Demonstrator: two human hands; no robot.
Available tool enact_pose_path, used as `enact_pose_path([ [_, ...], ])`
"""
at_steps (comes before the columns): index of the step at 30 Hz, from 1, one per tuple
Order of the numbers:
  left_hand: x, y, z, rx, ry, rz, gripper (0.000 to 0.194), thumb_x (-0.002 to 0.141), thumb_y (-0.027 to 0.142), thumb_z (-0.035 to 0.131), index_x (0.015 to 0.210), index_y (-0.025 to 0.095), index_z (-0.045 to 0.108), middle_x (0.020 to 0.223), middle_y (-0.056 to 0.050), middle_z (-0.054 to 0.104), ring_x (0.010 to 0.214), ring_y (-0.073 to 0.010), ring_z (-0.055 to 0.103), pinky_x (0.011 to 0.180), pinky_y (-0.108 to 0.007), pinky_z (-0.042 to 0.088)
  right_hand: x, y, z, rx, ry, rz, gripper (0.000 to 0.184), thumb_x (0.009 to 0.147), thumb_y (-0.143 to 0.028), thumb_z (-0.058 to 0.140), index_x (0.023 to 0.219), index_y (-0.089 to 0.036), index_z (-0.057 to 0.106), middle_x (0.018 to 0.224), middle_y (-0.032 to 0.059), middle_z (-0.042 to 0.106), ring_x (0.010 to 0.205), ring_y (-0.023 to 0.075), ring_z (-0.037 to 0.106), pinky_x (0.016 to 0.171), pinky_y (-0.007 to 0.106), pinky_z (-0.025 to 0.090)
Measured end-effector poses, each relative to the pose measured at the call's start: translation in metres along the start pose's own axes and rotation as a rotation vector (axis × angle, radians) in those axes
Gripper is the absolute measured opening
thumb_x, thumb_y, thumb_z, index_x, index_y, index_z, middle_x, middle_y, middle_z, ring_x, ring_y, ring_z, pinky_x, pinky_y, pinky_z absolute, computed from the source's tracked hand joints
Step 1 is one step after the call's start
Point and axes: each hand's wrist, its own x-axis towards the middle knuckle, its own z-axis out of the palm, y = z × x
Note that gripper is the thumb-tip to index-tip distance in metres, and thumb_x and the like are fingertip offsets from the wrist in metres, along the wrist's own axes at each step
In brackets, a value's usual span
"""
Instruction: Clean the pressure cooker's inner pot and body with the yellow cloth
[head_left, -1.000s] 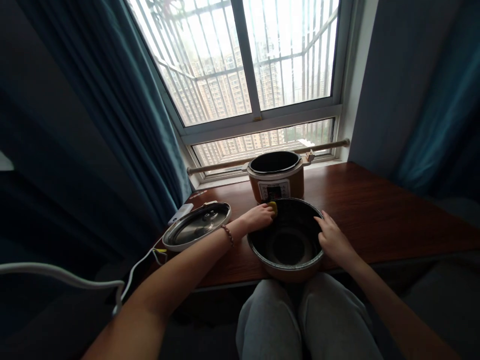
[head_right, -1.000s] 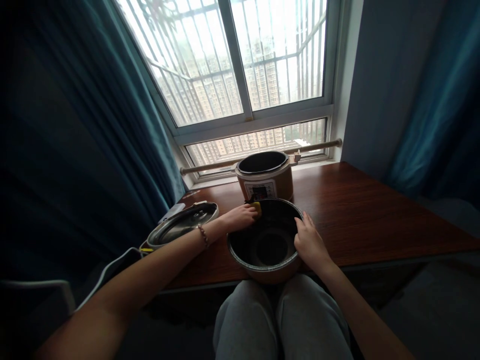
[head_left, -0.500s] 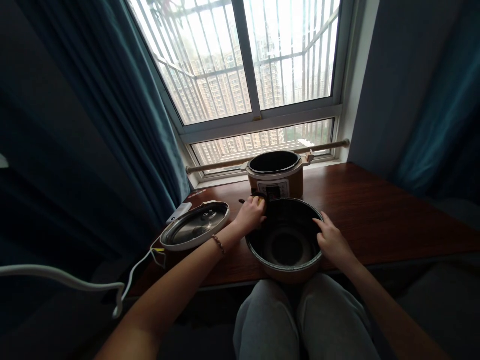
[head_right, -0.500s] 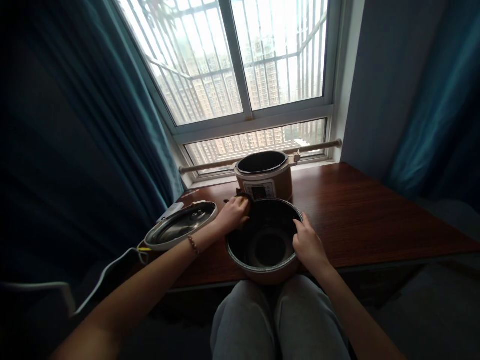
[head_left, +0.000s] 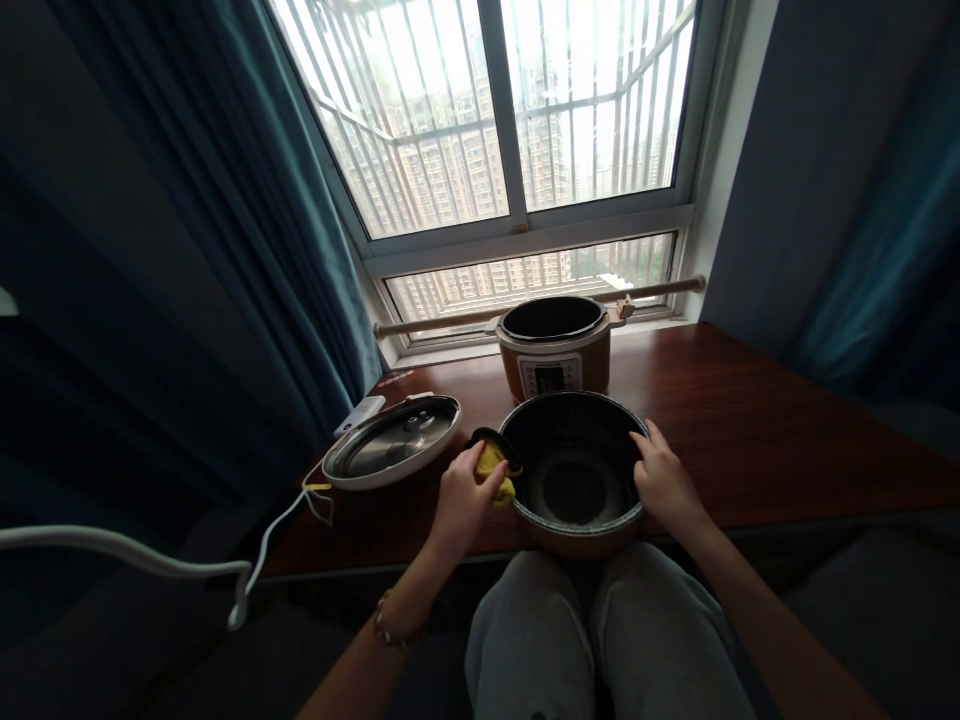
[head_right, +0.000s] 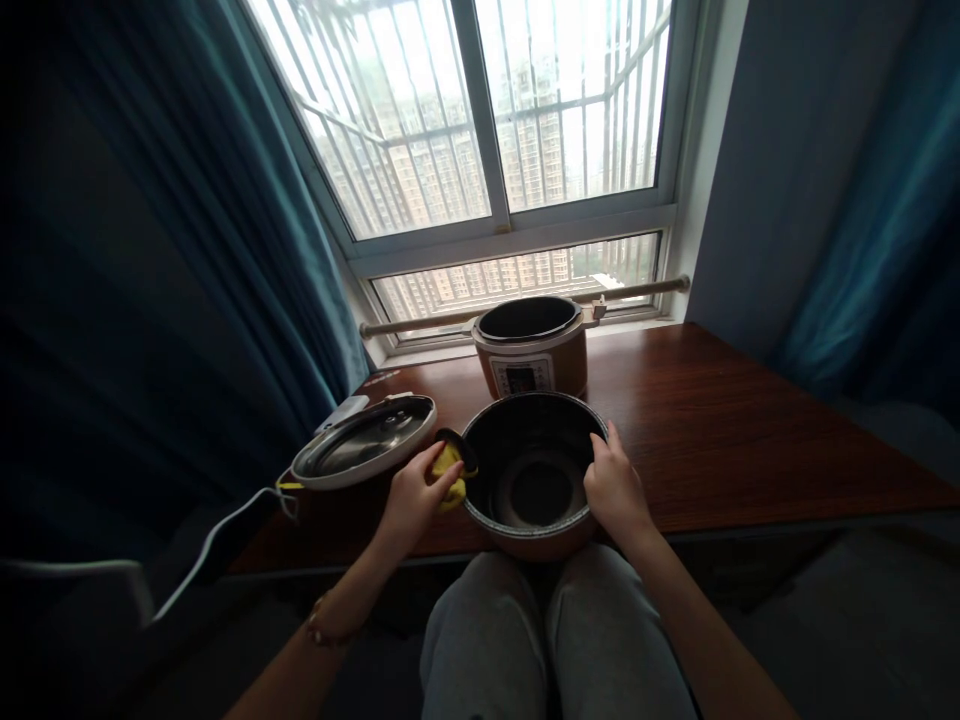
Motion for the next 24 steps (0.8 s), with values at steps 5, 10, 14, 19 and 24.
enact_pose_path([
  [5, -0.044, 0.013, 0.017, 0.025, 0.227, 0.061, 0.04, 0.08, 0.03, 0.053, 0.114, 0.011, 0.057, 0.115, -0.013, 0.058, 0.107, -0.0237, 0.053, 0.094, -0.038, 0.042, 0.001, 0.002, 0.001, -0.005, 0.001, -0.006, 0.05, 0.077, -0.006, 0.031, 0.123, -0.002, 0.05, 0.144, 0.0195, 0.025, 0.128, 0.0287, 0.033, 0.104, 0.037, 0.034],
  [10, -0.078, 0.044, 0.031, 0.106, 0.299, 0.234, 0.034, 0.081, 0.021, 0.053, 0.113, 0.01, 0.056, 0.114, -0.014, 0.057, 0.103, -0.0233, 0.052, 0.089, -0.04, 0.046, 0.001, 0.002, 0.002, -0.01, 0.007, -0.017, 0.05, 0.077, -0.007, 0.031, 0.123, -0.002, 0.05, 0.143, 0.0205, 0.026, 0.128, 0.0289, 0.034, 0.104, 0.038, 0.034],
  [14, -0.092, 0.076, 0.041, 0.163, 0.263, 0.381, 0.031, 0.079, 0.014, 0.055, 0.109, 0.008, 0.058, 0.113, -0.016, 0.057, 0.098, -0.0232, 0.051, 0.084, -0.039, 0.048, 0.0, 0.004, 0.004, -0.006, 0.018, -0.027, 0.05, 0.077, -0.006, 0.031, 0.122, -0.004, 0.051, 0.142, 0.0193, 0.028, 0.129, 0.0277, 0.033, 0.105, 0.037, 0.033],
  [19, -0.099, 0.098, 0.05, 0.217, 0.229, 0.474, 0.033, 0.076, 0.013, 0.057, 0.108, 0.007, 0.059, 0.114, -0.017, 0.057, 0.094, -0.025, 0.052, 0.079, -0.041, 0.05, 0.003, 0.011, 0.007, -0.014, 0.041, -0.077, 0.049, 0.077, -0.004, 0.032, 0.122, -0.004, 0.052, 0.141, 0.0211, 0.03, 0.13, 0.0283, 0.03, 0.105, 0.04, 0.032],
  [24, -0.098, 0.094, 0.04, 0.041, 0.138, 0.447, 0.033, 0.08, 0.019, 0.054, 0.112, 0.01, 0.056, 0.116, -0.015, 0.058, 0.099, -0.0249, 0.054, 0.085, -0.041, 0.048, -0.008, -0.009, -0.009, -0.065, 0.257, -0.23, 0.041, 0.085, -0.014, 0.036, 0.121, -0.005, 0.052, 0.138, 0.0202, 0.035, 0.134, 0.0325, 0.016, 0.104, 0.051, 0.03],
])
